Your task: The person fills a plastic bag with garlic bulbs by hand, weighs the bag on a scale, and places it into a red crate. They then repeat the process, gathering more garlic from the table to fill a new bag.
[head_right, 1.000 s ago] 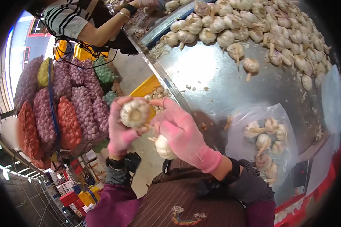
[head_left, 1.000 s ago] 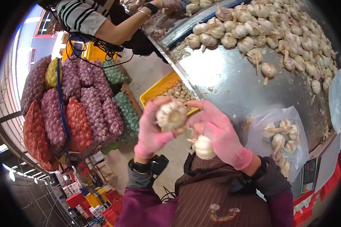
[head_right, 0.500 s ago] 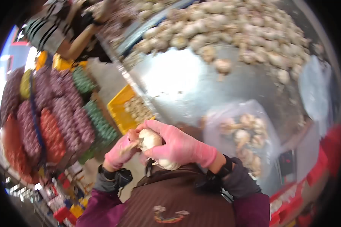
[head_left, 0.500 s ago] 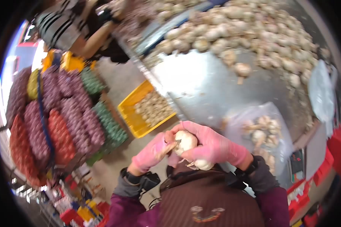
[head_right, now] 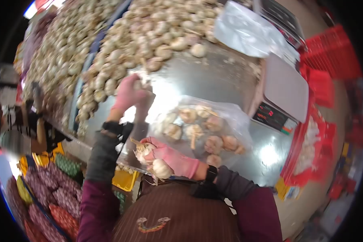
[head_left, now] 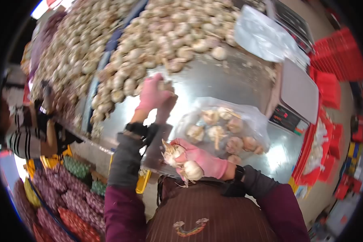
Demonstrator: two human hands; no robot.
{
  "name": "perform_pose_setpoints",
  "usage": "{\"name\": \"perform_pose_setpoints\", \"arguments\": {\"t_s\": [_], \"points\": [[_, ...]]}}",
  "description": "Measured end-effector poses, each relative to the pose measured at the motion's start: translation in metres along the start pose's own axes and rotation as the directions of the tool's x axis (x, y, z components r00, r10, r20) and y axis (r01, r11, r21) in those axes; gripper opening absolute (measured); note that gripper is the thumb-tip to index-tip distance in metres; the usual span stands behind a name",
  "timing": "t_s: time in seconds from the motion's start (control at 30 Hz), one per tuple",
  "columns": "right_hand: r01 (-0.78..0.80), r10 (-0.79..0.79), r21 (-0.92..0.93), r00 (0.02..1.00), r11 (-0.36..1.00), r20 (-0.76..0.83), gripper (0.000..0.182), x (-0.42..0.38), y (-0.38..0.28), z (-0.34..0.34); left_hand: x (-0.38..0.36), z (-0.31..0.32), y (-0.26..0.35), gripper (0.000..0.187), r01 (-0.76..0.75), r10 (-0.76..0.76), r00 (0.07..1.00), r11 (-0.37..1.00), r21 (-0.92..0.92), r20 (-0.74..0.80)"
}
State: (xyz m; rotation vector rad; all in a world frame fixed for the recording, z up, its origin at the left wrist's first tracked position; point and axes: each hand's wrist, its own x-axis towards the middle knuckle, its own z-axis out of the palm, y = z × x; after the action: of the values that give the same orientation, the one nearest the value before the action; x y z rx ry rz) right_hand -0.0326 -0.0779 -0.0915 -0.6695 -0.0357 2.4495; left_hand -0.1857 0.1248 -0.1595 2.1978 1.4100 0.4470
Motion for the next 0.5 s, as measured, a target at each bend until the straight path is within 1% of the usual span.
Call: {"name": "perform_pose_setpoints", "arguments": {"t_s": [0.03,0.07,0.1,0.17,0.2,0.23,0.27,0.3,0.33,0.37,0.4,0.43,0.47,0.5], "points": [[0.083,-0.084,0.054,0.997,0.995,0.000,0.045,-0.003,0.000,-0.009,-0.004,-0.008,0.008,0.025,0.037,-0.048,0.998,0.980,-0.196,-0.052],[0.166,-0.165,0.042,0.986,0.985,-0.033,0.044,-0.018,-0.010,-0.010,-0.012,-0.019,0.026,0.023,0.188,-0.196,0.980,0.836,-0.515,0.039],[0.240,-0.239,0.023,0.969,0.970,-0.058,0.044,-0.034,-0.024,-0.011,-0.022,-0.030,0.044,0.023,0.333,-0.313,0.934,0.575,-0.747,0.175],[0.464,-0.461,-0.006,0.879,0.886,-0.117,0.045,-0.058,-0.039,-0.028,-0.047,-0.034,0.069,0.026,0.278,-0.261,0.947,0.377,-0.884,0.187],[0.498,-0.520,-0.149,0.819,0.854,-0.244,0.046,-0.077,-0.046,-0.028,-0.060,-0.031,0.087,0.026,0.258,-0.246,0.955,0.412,-0.874,0.166],[0.510,-0.528,-0.140,0.813,0.849,-0.243,0.046,-0.086,-0.044,-0.038,-0.072,-0.025,0.110,0.026,0.236,-0.230,0.962,0.447,-0.863,0.144],[0.550,-0.709,-0.467,0.639,0.692,-0.299,0.045,-0.090,-0.039,-0.051,-0.085,-0.017,0.131,0.029,0.256,-0.179,0.962,0.344,-0.903,0.205],[0.472,-0.861,-0.747,0.433,0.469,-0.267,0.045,-0.094,-0.035,-0.063,-0.095,-0.008,0.151,0.032,0.281,-0.121,0.958,0.235,-0.930,0.259],[0.479,-0.864,-0.743,0.426,0.467,-0.269,0.045,-0.100,-0.031,-0.071,-0.104,0.006,0.163,0.032,0.364,0.018,0.931,-0.040,-0.930,0.364],[0.392,-0.918,-0.858,0.342,0.332,-0.199,0.044,-0.105,-0.027,-0.077,-0.110,0.021,0.169,0.031,0.456,0.180,0.889,-0.296,-0.839,0.420],[0.284,-0.958,-0.940,0.262,0.189,-0.113,0.044,-0.110,-0.023,-0.085,-0.114,0.035,0.174,0.031,0.462,0.188,0.886,-0.285,-0.840,0.424],[0.291,-0.961,-0.938,0.251,0.188,-0.115,0.044,-0.114,-0.020,-0.096,-0.117,0.049,0.176,0.031,0.518,0.159,0.854,-0.343,-0.783,0.496],[0.155,-0.965,-0.986,0.260,0.068,-0.026,0.045,-0.117,-0.017,-0.108,-0.121,0.060,0.176,0.030,0.566,0.132,0.814,-0.402,-0.720,0.566],[0.017,-0.958,-0.998,0.280,-0.056,0.059,0.045,-0.121,-0.014,-0.118,-0.123,0.070,0.168,0.030,0.574,0.138,0.810,-0.390,-0.720,0.570]]}}
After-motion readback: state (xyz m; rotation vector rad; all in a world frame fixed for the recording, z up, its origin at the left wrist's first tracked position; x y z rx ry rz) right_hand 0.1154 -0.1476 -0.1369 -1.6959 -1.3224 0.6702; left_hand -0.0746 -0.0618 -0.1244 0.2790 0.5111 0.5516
